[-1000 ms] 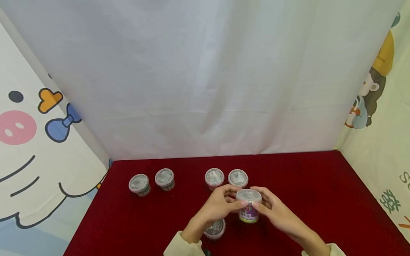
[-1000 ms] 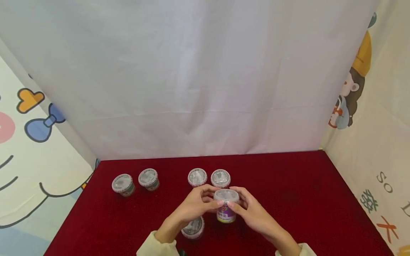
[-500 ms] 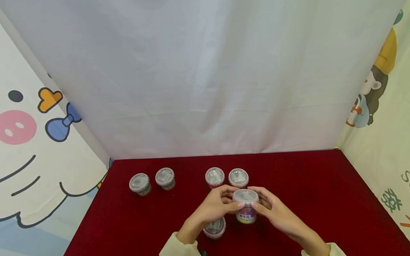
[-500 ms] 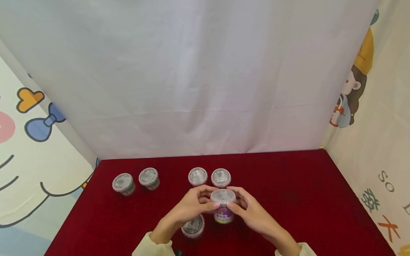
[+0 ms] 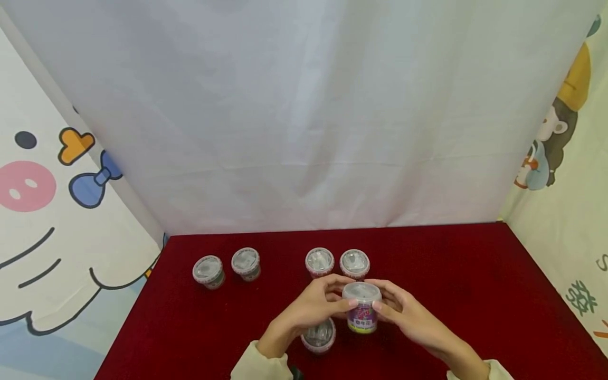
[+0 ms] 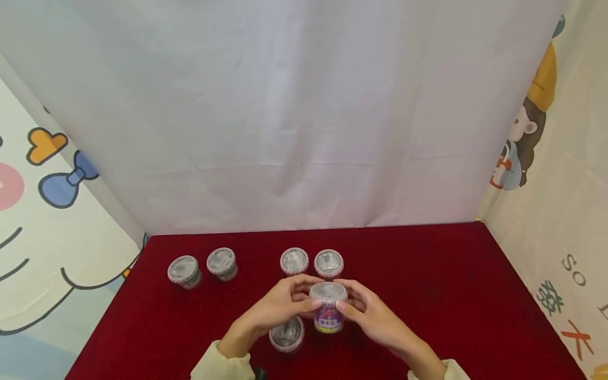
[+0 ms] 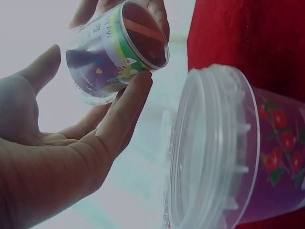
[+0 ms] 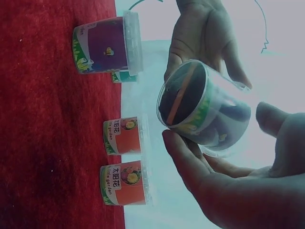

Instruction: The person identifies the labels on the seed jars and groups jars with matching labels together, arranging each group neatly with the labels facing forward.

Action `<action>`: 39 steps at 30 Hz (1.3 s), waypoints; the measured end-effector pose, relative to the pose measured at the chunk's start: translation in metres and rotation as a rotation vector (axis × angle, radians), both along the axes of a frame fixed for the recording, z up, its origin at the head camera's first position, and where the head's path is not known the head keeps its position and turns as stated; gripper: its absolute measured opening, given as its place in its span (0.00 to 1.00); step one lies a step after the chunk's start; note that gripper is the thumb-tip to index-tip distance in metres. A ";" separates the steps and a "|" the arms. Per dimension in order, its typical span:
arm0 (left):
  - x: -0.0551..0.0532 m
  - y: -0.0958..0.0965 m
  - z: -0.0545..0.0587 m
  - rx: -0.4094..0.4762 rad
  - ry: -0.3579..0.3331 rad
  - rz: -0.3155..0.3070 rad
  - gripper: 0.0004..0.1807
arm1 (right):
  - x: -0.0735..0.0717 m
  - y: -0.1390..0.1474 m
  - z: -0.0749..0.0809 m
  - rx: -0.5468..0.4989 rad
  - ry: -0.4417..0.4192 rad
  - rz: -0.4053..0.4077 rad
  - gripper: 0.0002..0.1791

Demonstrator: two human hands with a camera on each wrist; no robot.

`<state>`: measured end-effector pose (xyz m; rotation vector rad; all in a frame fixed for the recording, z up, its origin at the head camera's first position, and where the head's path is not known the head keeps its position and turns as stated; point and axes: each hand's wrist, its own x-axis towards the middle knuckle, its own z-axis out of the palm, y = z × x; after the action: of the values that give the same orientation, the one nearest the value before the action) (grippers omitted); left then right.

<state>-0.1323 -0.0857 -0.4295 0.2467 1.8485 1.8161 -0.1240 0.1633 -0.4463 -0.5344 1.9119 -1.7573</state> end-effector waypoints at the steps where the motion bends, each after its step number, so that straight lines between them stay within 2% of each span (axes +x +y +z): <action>1: 0.000 0.000 0.000 0.001 0.004 -0.002 0.24 | 0.000 -0.001 0.000 0.009 0.013 -0.004 0.31; 7: -0.007 -0.005 -0.002 -0.049 0.054 -0.047 0.24 | -0.001 -0.006 -0.004 0.038 0.089 -0.014 0.30; 13: -0.019 -0.012 -0.005 -0.145 0.115 -0.135 0.24 | -0.004 -0.006 -0.008 0.023 0.044 0.015 0.32; 26: -0.036 -0.018 -0.018 -0.158 0.155 -0.282 0.24 | -0.011 -0.008 -0.021 0.018 0.072 0.058 0.33; 32: -0.040 -0.017 -0.024 -0.216 0.166 -0.335 0.28 | -0.011 -0.010 -0.029 0.043 0.087 0.068 0.33; 39: -0.038 -0.014 -0.027 -0.307 0.226 -0.410 0.31 | -0.008 -0.011 -0.035 0.054 0.076 0.089 0.35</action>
<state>-0.1706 -0.1000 -0.4565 0.6834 2.0177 1.2518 -0.1320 0.1523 -0.4813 -0.6646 1.9498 -1.6461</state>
